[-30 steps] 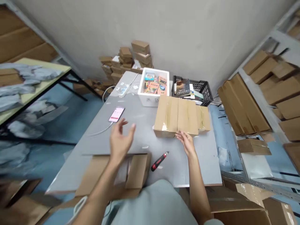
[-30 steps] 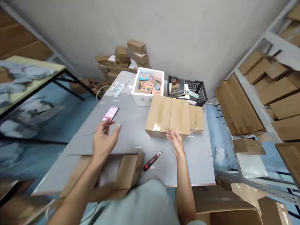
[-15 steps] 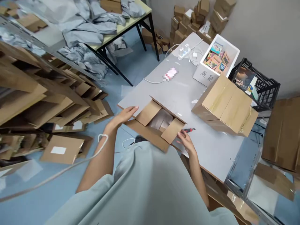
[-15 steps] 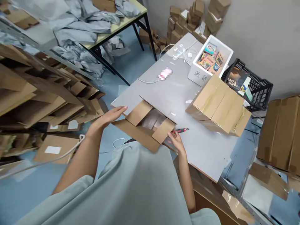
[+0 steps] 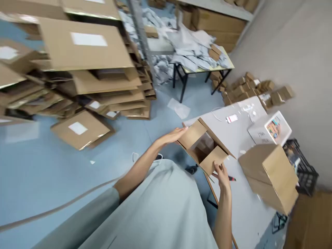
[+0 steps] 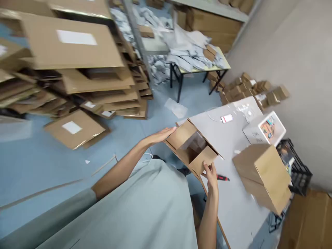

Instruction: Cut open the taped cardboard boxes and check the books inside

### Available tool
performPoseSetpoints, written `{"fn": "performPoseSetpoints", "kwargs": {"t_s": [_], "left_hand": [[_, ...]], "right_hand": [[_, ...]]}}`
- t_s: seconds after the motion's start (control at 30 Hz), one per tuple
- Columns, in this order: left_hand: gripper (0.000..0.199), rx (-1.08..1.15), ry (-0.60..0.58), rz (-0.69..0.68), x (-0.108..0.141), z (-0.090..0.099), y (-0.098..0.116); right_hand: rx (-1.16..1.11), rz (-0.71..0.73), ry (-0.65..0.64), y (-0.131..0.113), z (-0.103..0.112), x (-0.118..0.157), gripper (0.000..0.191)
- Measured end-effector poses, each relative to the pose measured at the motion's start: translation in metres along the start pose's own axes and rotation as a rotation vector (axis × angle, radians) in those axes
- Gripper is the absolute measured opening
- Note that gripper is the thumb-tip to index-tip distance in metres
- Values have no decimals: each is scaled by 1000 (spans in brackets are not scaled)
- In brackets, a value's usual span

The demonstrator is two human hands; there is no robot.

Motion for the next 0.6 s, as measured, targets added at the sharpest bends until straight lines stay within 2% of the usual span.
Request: {"fn": "performPoseSetpoints", "kwargs": {"t_s": [0.07, 0.13, 0.23, 0.3, 0.37, 0.43, 0.5, 0.6], "left_hand": [[56, -34, -50, 9, 10, 53, 6], [65, -46, -2, 11, 25, 110, 12], [70, -2, 231, -9, 59, 194, 17], [73, 43, 381, -9, 84, 241, 14], [78, 107, 476, 49, 108, 279, 2], [84, 181, 549, 157, 129, 310, -19], [90, 235, 631, 252, 151, 337, -44], [97, 308, 790, 303, 187, 373, -79]], "right_hand": [[37, 19, -79, -21, -51, -2, 72], [72, 45, -184, -42, -104, -3, 68], [129, 94, -335, -75, -180, -1, 67], [176, 118, -422, -93, -229, -2, 73], [238, 111, -518, -104, -278, -5, 79], [304, 71, -624, -108, -326, -10, 82], [345, 18, -728, -107, -373, -18, 81], [362, -76, -877, -101, -446, -29, 83]]}}
Point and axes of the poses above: each hand's wrist, its own x-axis away from the middle knuckle, its own z-axis out of the back of the hand, y = z × x, the point moved 5 cm from there along -x, towards the middle knuckle, and after that the axes turned 3 degrees about -x, right-handed, at the moved point
